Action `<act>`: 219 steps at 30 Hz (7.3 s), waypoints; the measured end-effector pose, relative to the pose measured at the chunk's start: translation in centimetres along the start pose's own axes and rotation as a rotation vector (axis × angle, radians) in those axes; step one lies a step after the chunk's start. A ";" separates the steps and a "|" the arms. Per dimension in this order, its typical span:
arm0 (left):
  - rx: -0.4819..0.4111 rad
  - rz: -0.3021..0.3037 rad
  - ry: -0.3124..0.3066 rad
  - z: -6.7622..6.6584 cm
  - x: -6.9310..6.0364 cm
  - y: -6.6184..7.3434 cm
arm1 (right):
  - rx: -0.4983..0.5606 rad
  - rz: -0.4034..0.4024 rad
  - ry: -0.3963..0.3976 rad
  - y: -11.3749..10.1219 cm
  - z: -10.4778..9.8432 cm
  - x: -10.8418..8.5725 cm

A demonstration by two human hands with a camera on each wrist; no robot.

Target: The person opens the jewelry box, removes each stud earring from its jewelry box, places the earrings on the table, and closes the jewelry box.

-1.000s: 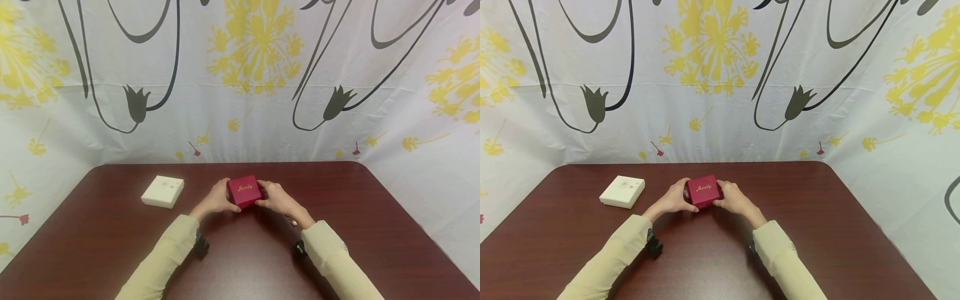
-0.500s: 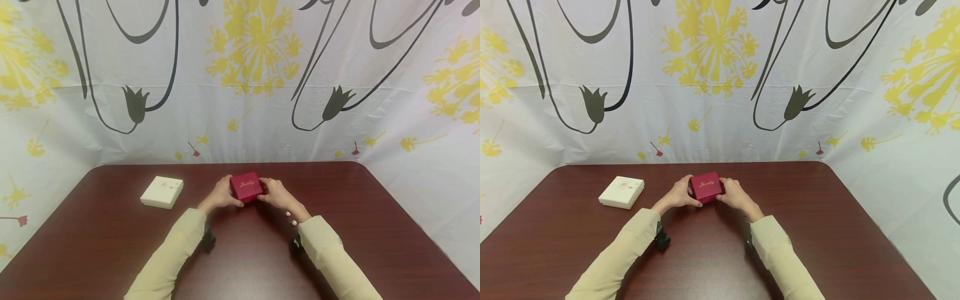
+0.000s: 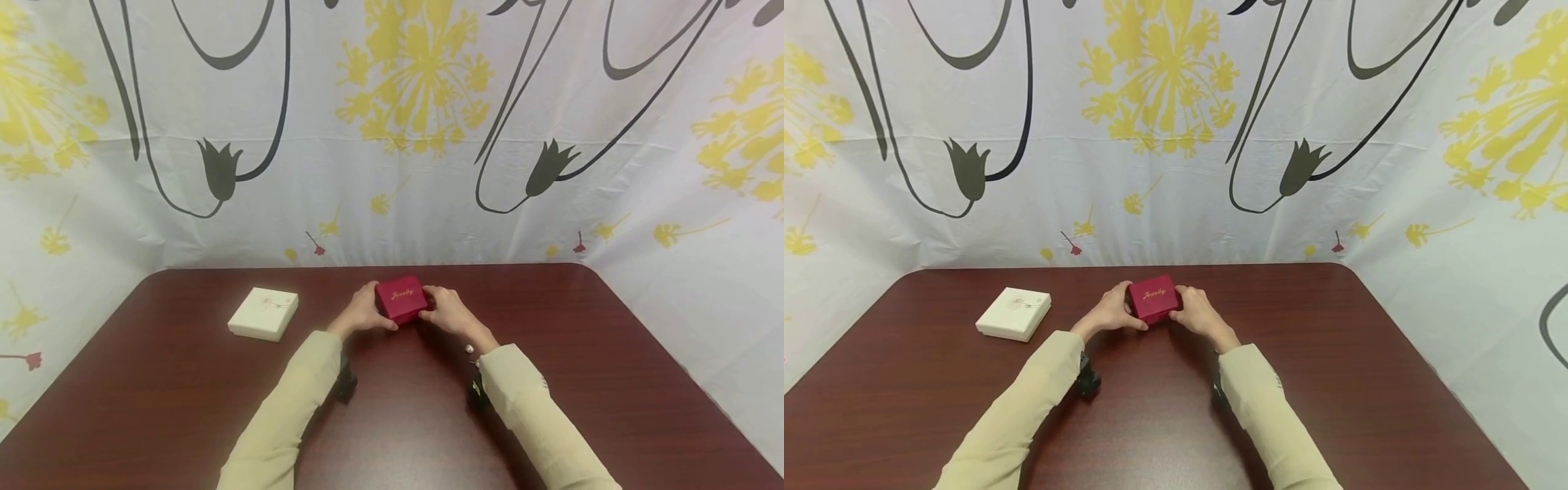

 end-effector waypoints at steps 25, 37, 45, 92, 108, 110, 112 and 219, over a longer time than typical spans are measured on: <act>-0.014 -0.090 0.014 0.6 0.7 0.4 | -0.040 0.074 0.025 0.6 0.7 0.7; 0.022 -0.181 -0.043 0.9 0.9 0.9 | -0.012 0.113 0.078 0.5 0.9 0.8; 0.004 -0.205 -0.045 0.7 0.6 1.2 | -0.010 0.156 0.048 0.5 0.8 0.7; 0.026 0.038 0.433 -6.6 -8.4 -1.7 | 0.045 -0.174 -0.006 -8.6 3.7 0.3; 0.092 -0.059 0.459 -9.3 -10.7 -4.5 | 0.021 -0.178 -0.126 -11.5 6.3 1.3; 0.092 -0.068 0.473 -9.7 -11.0 -4.7 | 0.008 -0.191 -0.130 -11.8 6.6 1.4; 0.102 -0.088 0.475 -10.0 -11.2 -5.0 | -0.006 -0.207 -0.134 -12.0 6.9 1.5; 0.223 0.068 -0.055 -6.9 -10.9 -4.0 | -0.206 -0.285 -0.351 -10.3 6.4 1.6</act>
Point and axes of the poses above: each hand's wrist, its own x-axis towards the middle knuckle, its own z-axis out of the palm, y = z × x, the point moved 1 cm from there along x, towards the middle knuckle
